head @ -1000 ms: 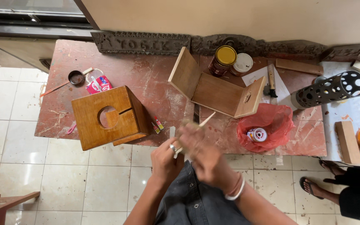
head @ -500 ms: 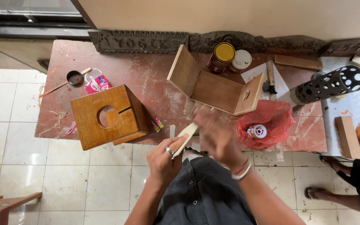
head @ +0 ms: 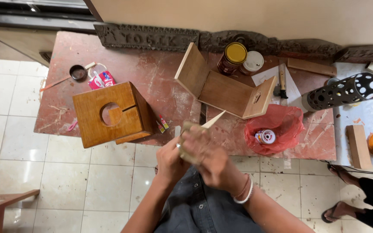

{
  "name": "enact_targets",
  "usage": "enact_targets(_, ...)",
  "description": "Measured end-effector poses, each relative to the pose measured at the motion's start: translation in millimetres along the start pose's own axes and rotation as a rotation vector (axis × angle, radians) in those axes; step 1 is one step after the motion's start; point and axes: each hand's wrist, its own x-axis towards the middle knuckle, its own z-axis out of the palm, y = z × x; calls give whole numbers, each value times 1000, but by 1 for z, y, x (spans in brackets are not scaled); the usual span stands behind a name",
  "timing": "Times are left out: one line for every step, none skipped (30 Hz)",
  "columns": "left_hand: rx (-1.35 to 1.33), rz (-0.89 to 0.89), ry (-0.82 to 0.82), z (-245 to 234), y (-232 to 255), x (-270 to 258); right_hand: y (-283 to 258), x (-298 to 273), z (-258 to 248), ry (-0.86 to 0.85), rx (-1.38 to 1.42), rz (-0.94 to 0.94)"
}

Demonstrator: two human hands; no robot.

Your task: The person sands the surface and edges of a square wooden board using sandpaper. They then move to a workbench to align and sand several thin wooden strips.

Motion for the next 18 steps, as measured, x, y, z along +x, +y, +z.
enact_targets(32,36,-10,4,-8,-10,-13,-6,10,-39,8,-33)
enact_targets(32,42,-14,0,-1,0,7,-5,3,-32,7,-32)
enact_targets(9,31,0,-3,5,10,28,-5,-3,14,34,7)
enact_targets(-12,10,16,-7,15,17,46,-6,-10,51,68,48)
enact_targets(-8,6,13,-9,15,14,34,-2,-9,51,74,51)
enact_targets(-12,-9,10,-8,13,14,26,3,-10,55,6,83)
enact_targets(-15,-25,8,-7,12,14,17,9,-12,60,-62,116)
enact_targets(-15,-29,7,-4,6,5,9,0,-3,58,-60,118)
enact_targets(26,-5,2,0,0,-3,0,-9,6,15,-13,80)
enact_targets(66,28,-7,1,-9,-10,-7,-16,17,-18,30,43)
enact_targets(65,33,-13,-3,-3,-1,12,-15,11,-11,29,46)
enact_targets(46,31,-4,-6,4,7,32,-15,4,25,31,115)
enact_targets(27,28,5,-9,12,14,51,-15,-2,60,32,185)
enact_targets(30,27,7,-10,13,14,31,-4,-2,59,35,182)
enact_targets(23,9,-3,-11,13,14,11,8,-3,54,-65,122)
enact_targets(10,-7,-15,-10,15,15,-8,19,-6,49,-170,65)
enact_targets(8,-7,-13,-4,3,2,-5,8,2,47,-173,65)
enact_targets(60,40,-8,-1,-9,-11,-2,-3,12,28,-62,-29)
